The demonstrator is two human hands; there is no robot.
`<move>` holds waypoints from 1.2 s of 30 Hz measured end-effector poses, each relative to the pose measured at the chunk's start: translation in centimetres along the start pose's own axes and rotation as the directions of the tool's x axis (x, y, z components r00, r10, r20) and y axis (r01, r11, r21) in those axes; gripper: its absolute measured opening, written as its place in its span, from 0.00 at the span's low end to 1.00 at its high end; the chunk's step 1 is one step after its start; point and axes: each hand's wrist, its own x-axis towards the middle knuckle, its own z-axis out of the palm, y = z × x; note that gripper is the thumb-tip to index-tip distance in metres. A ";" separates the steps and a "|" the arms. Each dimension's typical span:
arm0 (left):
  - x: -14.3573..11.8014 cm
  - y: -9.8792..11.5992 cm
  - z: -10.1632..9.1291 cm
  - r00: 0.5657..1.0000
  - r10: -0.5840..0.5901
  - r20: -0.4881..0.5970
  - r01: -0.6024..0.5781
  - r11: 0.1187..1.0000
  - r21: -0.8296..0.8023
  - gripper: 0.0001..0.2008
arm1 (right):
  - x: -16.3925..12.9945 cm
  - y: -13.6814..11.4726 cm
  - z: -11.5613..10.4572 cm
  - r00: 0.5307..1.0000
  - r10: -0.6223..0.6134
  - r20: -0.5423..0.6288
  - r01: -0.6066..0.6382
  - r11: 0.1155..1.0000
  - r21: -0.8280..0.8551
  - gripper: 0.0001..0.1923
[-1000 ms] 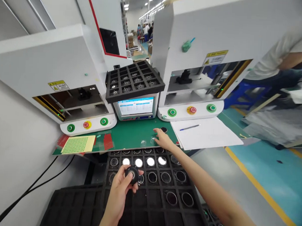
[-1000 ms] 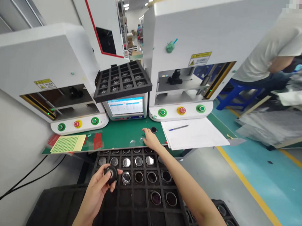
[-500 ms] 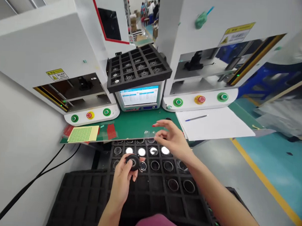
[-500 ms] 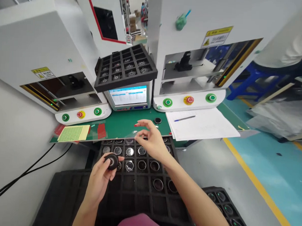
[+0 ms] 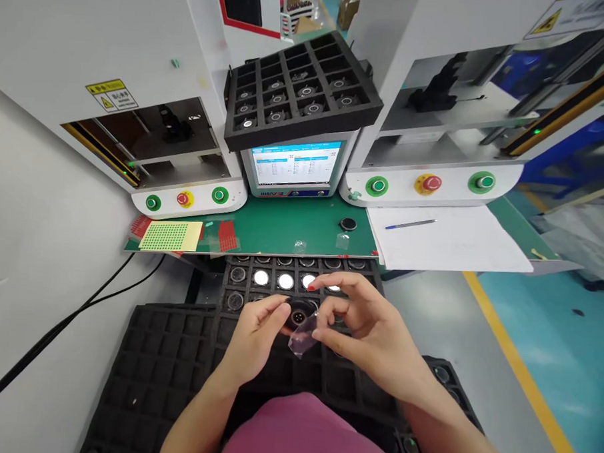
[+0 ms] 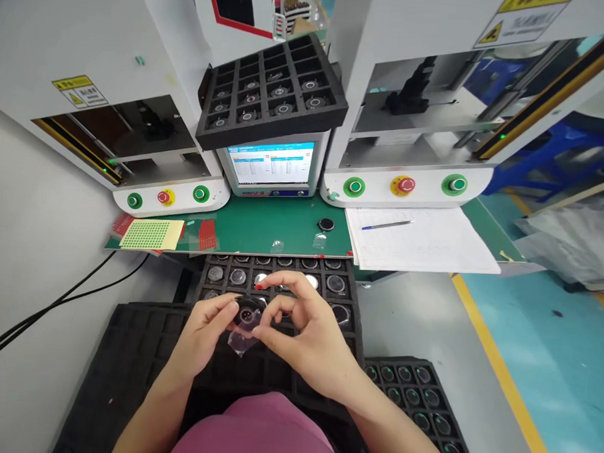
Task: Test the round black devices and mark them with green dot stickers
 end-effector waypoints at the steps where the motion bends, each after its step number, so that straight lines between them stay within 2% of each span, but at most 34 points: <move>1: 0.0 0.2 0.1 1.000 -0.017 0.014 0.017 1.000 -0.005 0.19 | 0.0 -0.1 0.0 1.000 0.014 0.005 -0.014 1.000 -0.027 0.21; 7: 0.0 0.8 0.1 0.995 -0.053 0.084 0.054 0.998 -0.013 0.21 | 0.2 -0.5 -0.1 0.997 0.073 0.041 -0.066 0.988 -0.141 0.21; 10: 0.0 0.7 0.0 0.995 -0.055 0.080 0.055 0.998 0.001 0.23 | 0.3 -0.4 -0.1 0.997 0.067 0.036 -0.060 0.982 -0.181 0.21; 15: -0.2 0.5 -0.3 0.994 -0.010 0.110 0.010 1.000 -0.003 0.27 | 0.4 -0.1 -0.1 0.997 0.078 0.029 -0.073 0.985 -0.156 0.22; 17: -0.3 0.6 -0.3 0.992 0.000 0.129 -0.001 1.000 0.009 0.24 | 0.5 -0.1 -0.1 0.997 0.075 0.026 -0.070 0.986 -0.148 0.21; 20: -0.5 0.8 -0.1 0.992 -0.050 0.113 0.048 0.999 0.015 0.14 | 0.5 -0.2 0.0 0.999 0.051 -0.001 -0.051 0.985 -0.167 0.20; 23: -0.7 0.8 0.2 0.992 -0.087 0.092 0.085 0.996 0.019 0.13 | 0.2 -0.2 0.2 0.999 0.035 -0.039 -0.043 0.977 -0.211 0.20; 29: -0.9 1.1 0.1 0.990 -0.076 0.121 0.060 0.989 0.132 0.13 | 0.6 1.0 0.0 0.989 0.035 -0.144 -0.078 0.950 -0.303 0.23; 31: -0.8 0.7 0.0 0.991 -0.066 0.115 0.043 0.981 0.191 0.14 | 1.2 2.3 -1.0 0.966 -0.017 -0.259 -0.065 0.950 -0.305 0.22; 33: -0.5 -0.6 -0.1 0.995 -0.034 0.093 0.006 0.958 0.288 0.16 | 1.5 3.9 -2.5 0.905 -0.091 -0.416 -0.050 0.947 -0.317 0.20; 34: -0.3 -1.6 -0.1 0.997 -0.005 0.074 -0.024 0.920 0.390 0.15 | 1.4 4.8 -3.4 0.865 -0.123 -0.487 -0.052 0.943 -0.330 0.19; 36: 0.4 -4.4 0.2 0.996 0.073 0.049 -0.088 0.753 0.652 0.13 | 0.7 6.5 -5.0 0.810 -0.143 -0.569 -0.076 0.936 -0.343 0.18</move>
